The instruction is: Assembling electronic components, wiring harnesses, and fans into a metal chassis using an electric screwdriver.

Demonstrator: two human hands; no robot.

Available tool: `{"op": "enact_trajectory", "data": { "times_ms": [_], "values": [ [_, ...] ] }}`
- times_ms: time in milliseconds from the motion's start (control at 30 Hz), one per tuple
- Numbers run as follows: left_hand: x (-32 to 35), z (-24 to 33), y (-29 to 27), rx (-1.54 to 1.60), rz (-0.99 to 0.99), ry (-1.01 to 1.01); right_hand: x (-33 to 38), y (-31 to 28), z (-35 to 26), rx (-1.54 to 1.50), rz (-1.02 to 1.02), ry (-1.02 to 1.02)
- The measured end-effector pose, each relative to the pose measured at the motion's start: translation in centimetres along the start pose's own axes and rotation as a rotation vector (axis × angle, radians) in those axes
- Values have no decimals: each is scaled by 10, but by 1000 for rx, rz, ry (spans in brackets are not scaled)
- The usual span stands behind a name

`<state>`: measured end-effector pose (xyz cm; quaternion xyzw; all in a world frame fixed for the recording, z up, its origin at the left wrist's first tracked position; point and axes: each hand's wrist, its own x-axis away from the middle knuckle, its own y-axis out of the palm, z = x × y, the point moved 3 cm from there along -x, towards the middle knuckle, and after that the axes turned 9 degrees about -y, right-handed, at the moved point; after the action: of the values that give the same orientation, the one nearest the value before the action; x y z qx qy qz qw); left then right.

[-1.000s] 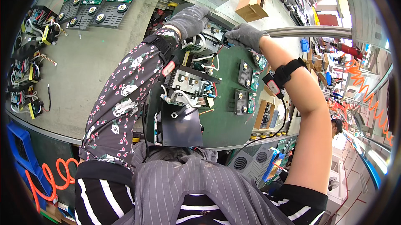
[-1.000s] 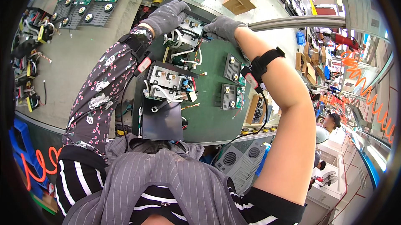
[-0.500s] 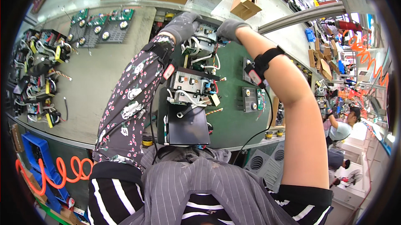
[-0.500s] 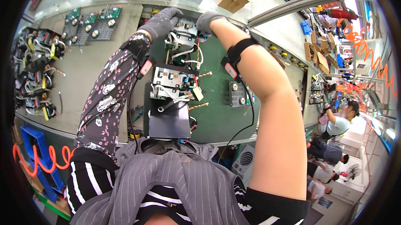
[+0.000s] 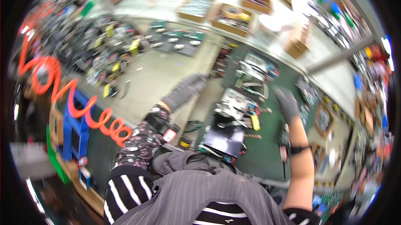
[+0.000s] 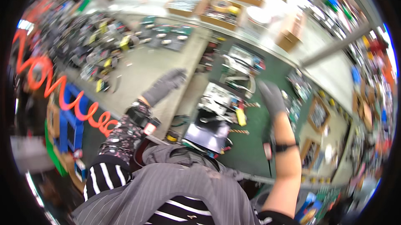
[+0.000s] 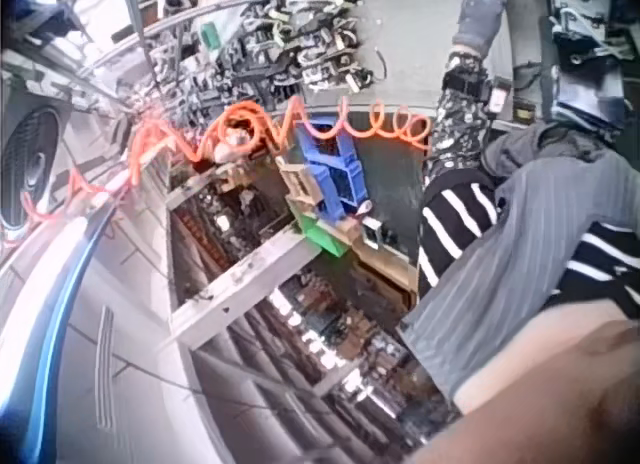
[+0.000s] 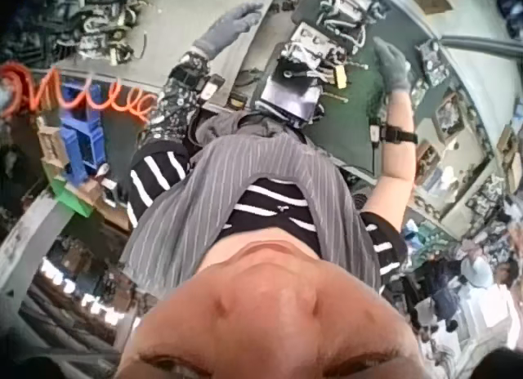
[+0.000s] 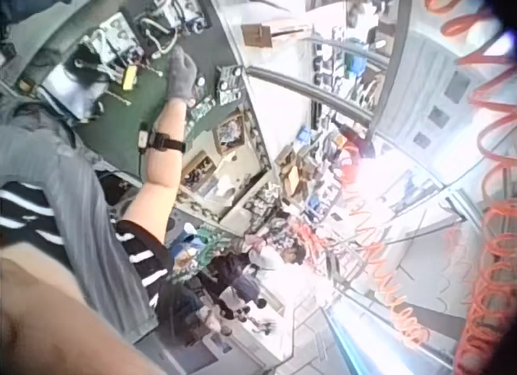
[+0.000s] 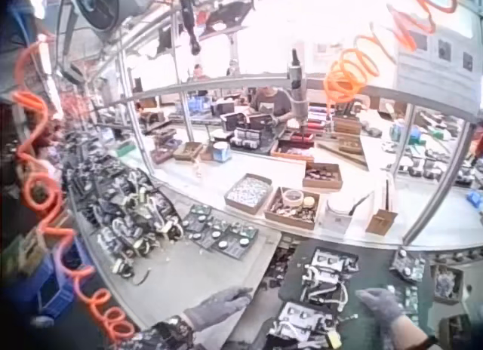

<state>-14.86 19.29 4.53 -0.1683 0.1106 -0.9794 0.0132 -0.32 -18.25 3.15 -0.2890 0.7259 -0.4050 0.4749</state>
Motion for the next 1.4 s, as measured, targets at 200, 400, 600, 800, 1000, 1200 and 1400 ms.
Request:
{"op": "enact_trajectory", "data": {
  "times_ms": [200,400,600,800,1000,1200,1400],
  "values": [
    [109,-66,4,160,82,-349,168,56,-94,-33,-845,368],
    [210,-118,-12,-394,81,-372,214,78,-127,86,-538,655],
    [326,-167,-60,-974,-31,-97,203,83,-135,67,-506,641],
    [443,-181,-151,-770,357,-893,188,101,-139,101,-501,614],
    [517,-156,-286,-1089,469,-928,147,144,-156,186,-547,663],
    [569,-154,-425,-626,1237,-1059,77,206,-194,162,-617,687],
    [598,-217,-519,-821,1315,-1159,45,240,-210,145,-694,734]
  ]
}}
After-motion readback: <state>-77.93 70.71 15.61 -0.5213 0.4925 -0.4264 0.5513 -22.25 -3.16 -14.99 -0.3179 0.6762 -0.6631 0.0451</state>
